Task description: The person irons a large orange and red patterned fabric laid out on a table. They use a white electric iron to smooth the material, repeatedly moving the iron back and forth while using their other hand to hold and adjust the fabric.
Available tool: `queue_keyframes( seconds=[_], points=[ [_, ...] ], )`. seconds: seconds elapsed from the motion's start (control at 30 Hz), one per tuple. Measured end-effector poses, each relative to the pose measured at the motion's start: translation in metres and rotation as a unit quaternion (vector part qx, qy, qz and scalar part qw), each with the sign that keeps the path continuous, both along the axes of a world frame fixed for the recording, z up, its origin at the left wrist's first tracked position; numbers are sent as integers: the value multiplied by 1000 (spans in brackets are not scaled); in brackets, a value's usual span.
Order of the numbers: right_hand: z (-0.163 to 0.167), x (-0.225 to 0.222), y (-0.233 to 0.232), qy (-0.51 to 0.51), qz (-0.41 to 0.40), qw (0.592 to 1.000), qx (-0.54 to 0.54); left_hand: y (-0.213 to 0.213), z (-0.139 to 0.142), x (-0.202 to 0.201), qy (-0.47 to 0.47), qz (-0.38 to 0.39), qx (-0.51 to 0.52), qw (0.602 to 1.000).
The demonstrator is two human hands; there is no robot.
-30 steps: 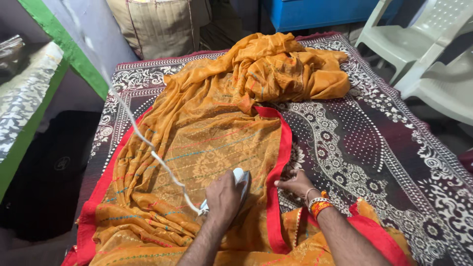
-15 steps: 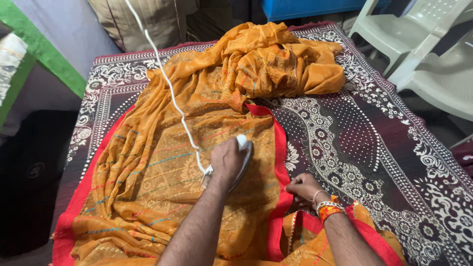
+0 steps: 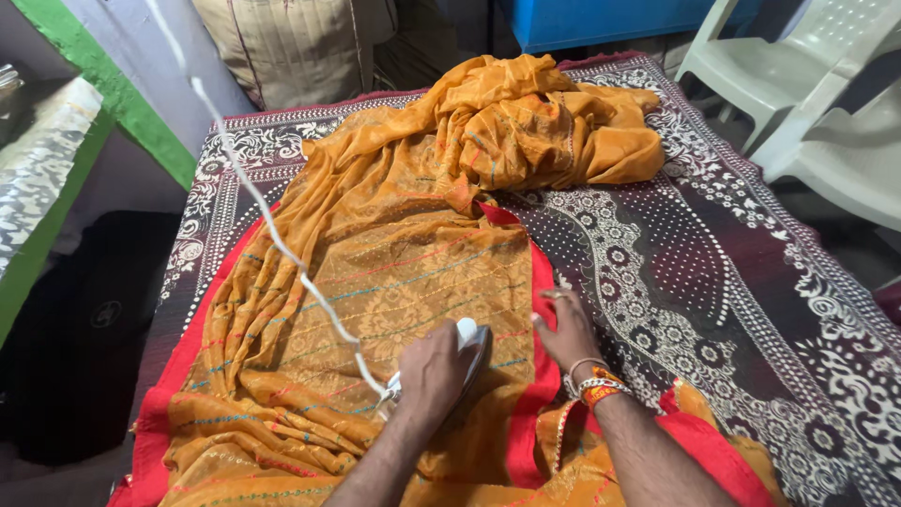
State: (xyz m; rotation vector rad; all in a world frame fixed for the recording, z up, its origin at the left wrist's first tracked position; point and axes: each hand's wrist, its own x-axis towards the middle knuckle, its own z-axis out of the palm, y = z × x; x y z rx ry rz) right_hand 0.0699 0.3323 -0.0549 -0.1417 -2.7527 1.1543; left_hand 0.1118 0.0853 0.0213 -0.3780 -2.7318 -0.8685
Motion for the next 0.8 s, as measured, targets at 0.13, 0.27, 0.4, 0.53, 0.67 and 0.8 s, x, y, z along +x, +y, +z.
queue_keyframes(
  seconds=[0.13,0.27,0.4,0.53,0.67,0.8],
  points=[
    [-4,-17,-4,-34,33,967,249,23,-5,-40,38,-8,3,999],
    [-11,-35,7,28,12,951,306,52,-17,-96,47,-5,17,999],
    [-20,-39,11,33,-32,956,291,72,-22,-138,105,-26,18,994],
    [-19,-41,13,73,-36,964,253,74,-11,-138,67,-57,9,996],
    [-4,-46,30,-23,20,961,275,43,9,-92,-58,-124,-32,990],
    [12,-53,59,-51,100,943,313,12,27,-31,-117,-142,-85,979]
  ],
)
